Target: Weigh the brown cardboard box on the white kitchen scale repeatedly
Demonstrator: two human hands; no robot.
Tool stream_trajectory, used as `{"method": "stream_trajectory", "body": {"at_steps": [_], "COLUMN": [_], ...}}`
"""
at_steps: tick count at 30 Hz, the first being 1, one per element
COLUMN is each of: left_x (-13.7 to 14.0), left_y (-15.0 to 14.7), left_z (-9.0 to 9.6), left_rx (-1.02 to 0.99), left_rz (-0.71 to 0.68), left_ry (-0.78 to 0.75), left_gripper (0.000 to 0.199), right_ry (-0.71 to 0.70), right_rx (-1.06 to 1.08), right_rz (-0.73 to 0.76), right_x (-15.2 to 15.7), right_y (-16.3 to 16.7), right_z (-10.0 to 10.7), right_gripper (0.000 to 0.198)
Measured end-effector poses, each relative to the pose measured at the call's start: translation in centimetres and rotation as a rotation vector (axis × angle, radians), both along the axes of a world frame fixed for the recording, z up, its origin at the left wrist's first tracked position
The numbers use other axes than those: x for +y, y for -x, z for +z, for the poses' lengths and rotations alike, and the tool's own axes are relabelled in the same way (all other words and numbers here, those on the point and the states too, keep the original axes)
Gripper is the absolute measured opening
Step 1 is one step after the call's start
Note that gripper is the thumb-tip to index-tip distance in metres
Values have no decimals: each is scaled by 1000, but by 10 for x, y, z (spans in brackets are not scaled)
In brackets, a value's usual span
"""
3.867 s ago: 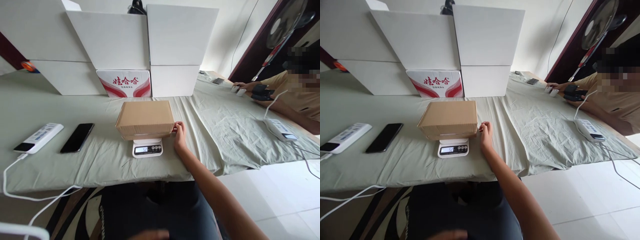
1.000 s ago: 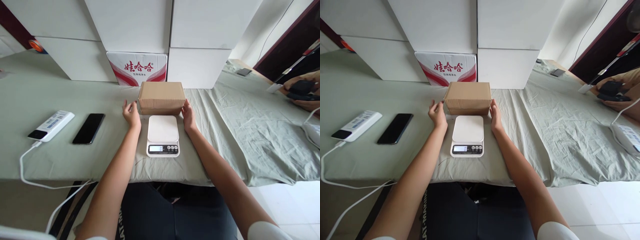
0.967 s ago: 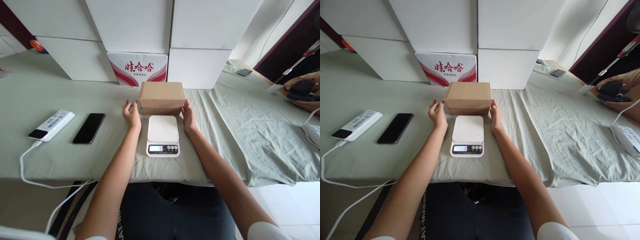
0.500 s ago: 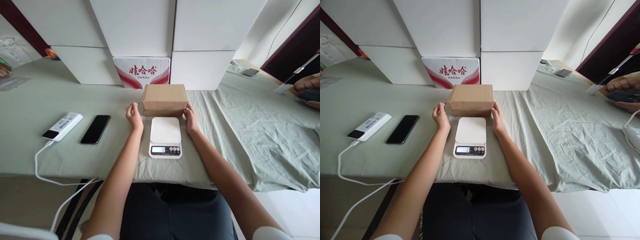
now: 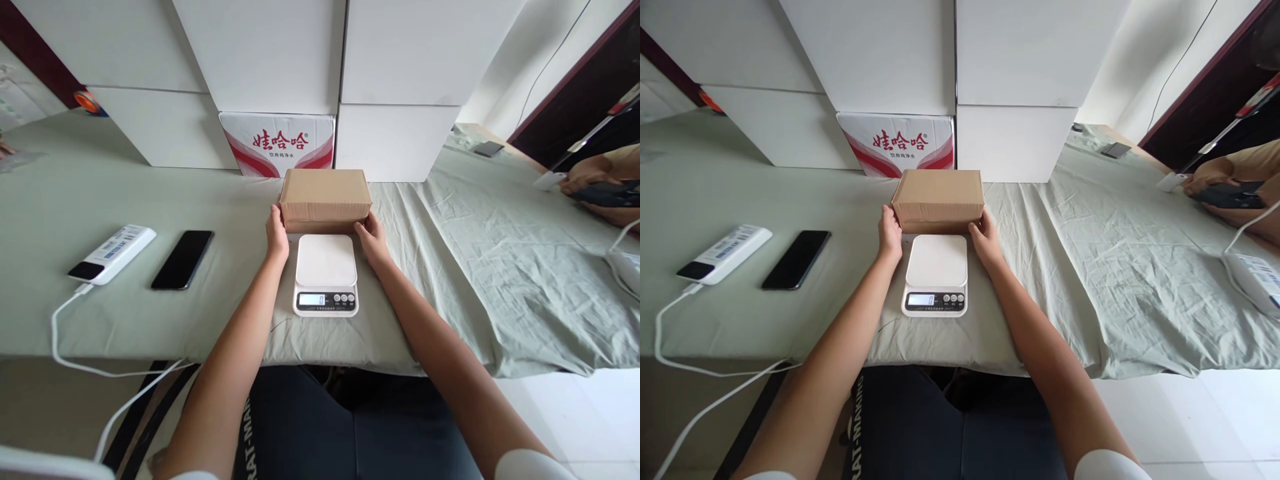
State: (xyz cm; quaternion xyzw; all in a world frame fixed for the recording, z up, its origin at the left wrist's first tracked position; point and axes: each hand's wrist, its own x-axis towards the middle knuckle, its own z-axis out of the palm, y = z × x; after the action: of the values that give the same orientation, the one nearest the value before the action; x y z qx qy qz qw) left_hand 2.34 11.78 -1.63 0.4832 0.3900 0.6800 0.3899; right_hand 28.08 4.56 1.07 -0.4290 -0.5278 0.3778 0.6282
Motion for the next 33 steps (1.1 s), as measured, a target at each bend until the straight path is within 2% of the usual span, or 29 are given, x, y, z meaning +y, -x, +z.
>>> {"method": "stream_trajectory", "body": {"at_steps": [4, 9, 20, 27, 33], "left_x": [-1, -12, -6, -8, -19], "left_y": [-1, 2, 5, 3, 1], "left_z": [2, 14, 14, 12, 29], "left_rx": [-54, 46, 106, 140, 188], "left_rz": [19, -52, -165, -114, -60], "left_ry": [69, 53, -11, -22, -63], "left_gripper": [89, 59, 83, 74, 70], "right_ry": [3, -9, -13, -16, -50], "right_rx": [25, 27, -2, -1, 35], "right_rz": [-37, -47, -52, -75, -55], "right_x": [6, 6, 3, -3, -16], "right_y": [-1, -2, -2, -1, 1], "right_z": [-5, -5, 0, 2, 18], "right_gripper": [63, 58, 48, 49, 62]}}
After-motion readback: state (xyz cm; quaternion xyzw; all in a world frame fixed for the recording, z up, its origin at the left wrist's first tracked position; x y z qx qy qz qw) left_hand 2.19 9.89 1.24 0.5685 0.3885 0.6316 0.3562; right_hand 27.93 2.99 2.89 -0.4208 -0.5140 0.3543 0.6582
